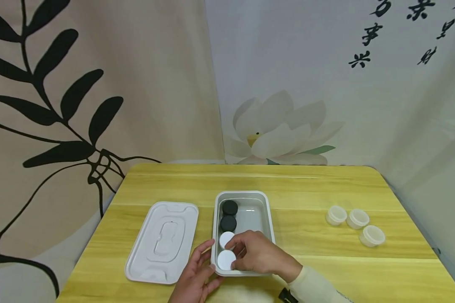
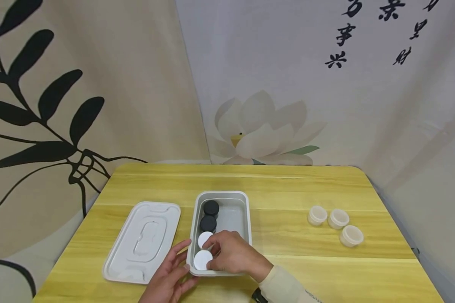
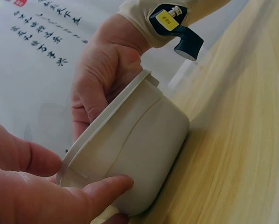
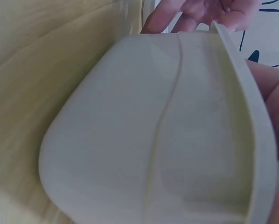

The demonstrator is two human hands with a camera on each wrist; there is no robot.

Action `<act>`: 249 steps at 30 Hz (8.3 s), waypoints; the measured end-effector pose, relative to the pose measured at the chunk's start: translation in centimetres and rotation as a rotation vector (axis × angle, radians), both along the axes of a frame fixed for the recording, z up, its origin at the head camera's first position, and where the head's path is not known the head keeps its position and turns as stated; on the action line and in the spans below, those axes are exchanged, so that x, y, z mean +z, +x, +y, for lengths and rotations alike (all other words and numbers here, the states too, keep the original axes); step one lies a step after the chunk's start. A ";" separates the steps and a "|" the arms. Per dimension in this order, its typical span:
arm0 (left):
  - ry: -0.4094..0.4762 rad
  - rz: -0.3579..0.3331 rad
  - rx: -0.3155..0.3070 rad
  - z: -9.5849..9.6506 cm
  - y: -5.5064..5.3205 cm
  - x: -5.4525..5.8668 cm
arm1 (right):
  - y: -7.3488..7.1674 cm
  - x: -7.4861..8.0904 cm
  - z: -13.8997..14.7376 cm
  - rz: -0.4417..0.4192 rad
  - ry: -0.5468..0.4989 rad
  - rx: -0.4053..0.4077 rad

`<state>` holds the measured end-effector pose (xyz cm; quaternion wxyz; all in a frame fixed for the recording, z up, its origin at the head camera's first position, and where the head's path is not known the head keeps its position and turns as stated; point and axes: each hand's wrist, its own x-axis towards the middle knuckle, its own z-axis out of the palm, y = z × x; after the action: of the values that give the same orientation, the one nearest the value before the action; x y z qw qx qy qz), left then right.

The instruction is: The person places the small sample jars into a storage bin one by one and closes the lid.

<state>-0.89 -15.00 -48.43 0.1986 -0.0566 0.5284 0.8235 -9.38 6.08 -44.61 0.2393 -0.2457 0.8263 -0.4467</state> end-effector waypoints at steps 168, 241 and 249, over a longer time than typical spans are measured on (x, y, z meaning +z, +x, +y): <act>-0.057 0.027 -0.012 -0.4 -0.7 0.5 | -7.9 0.5 0.4 0.285 0.173 -0.410; -0.084 0.027 -0.005 -0.1 -0.6 0.5 | -7.3 4.3 11.4 0.241 0.192 -0.496; -0.082 0.019 0.000 -0.1 -0.6 0.4 | -6.3 4.0 16.2 0.212 0.215 -0.579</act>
<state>-1.52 -15.14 -48.08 0.1912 -0.0569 0.5635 0.8016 -15.72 22.30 -40.56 0.0393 -0.0190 0.9247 -0.3782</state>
